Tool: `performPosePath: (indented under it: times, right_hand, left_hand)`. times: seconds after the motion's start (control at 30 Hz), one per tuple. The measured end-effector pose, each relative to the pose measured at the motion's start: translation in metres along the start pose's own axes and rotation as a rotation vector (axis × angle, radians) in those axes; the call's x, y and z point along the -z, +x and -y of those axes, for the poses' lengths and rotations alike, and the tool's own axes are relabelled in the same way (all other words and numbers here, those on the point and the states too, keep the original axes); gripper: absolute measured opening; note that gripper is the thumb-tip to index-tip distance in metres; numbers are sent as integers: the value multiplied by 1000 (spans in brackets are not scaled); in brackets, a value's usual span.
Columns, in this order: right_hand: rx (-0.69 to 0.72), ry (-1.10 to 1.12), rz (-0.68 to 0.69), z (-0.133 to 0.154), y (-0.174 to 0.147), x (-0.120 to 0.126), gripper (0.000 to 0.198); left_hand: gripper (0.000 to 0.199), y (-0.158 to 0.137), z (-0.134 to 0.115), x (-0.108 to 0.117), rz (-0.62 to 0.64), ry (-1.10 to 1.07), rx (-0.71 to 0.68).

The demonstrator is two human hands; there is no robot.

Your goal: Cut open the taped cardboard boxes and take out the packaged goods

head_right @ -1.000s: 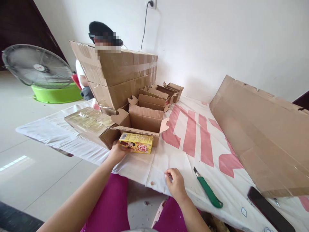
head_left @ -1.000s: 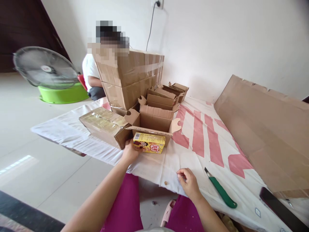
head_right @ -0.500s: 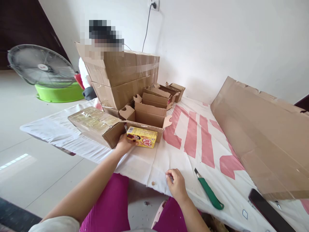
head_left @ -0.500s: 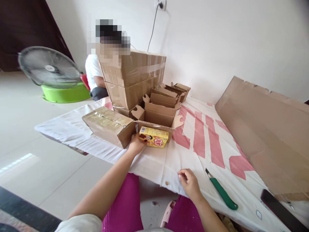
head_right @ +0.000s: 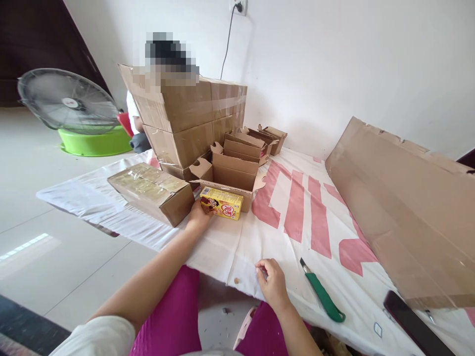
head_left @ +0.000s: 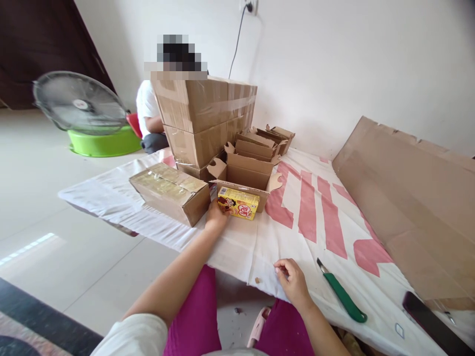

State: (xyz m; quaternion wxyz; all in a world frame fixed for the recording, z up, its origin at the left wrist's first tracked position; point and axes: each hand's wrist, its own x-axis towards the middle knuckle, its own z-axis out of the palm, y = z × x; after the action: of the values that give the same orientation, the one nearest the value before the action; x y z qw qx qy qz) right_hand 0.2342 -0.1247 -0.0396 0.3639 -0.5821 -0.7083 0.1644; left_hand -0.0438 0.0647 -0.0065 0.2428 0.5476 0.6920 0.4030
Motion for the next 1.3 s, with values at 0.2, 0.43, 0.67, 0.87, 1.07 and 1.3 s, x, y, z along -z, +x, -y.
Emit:
performPosePath:
  times: [0.2, 0.43, 0.67, 0.87, 1.07, 1.3]
  right_hand:
    - [-12, 21, 0, 1, 0, 0, 13]
    - [-18, 19, 0, 3, 0, 0, 13]
    - [-22, 11, 11, 1, 0, 0, 14]
    - [-21, 14, 7, 0, 0, 0, 14]
    - [-19, 5, 17, 0, -1, 0, 15]
    - [-9, 4, -10, 1, 0, -1, 14]
  left_hand:
    - [48, -20, -13, 7, -29, 201, 123]
    - [25, -27, -15, -6, 224, 163, 0]
    - [24, -8, -22, -19, 159, 160, 34]
    - [26, 13, -18, -18, 113, 172, 7]
    - [31, 29, -10, -15, 98, 188, -60]
    - [45, 31, -2, -16, 110, 202, -158]
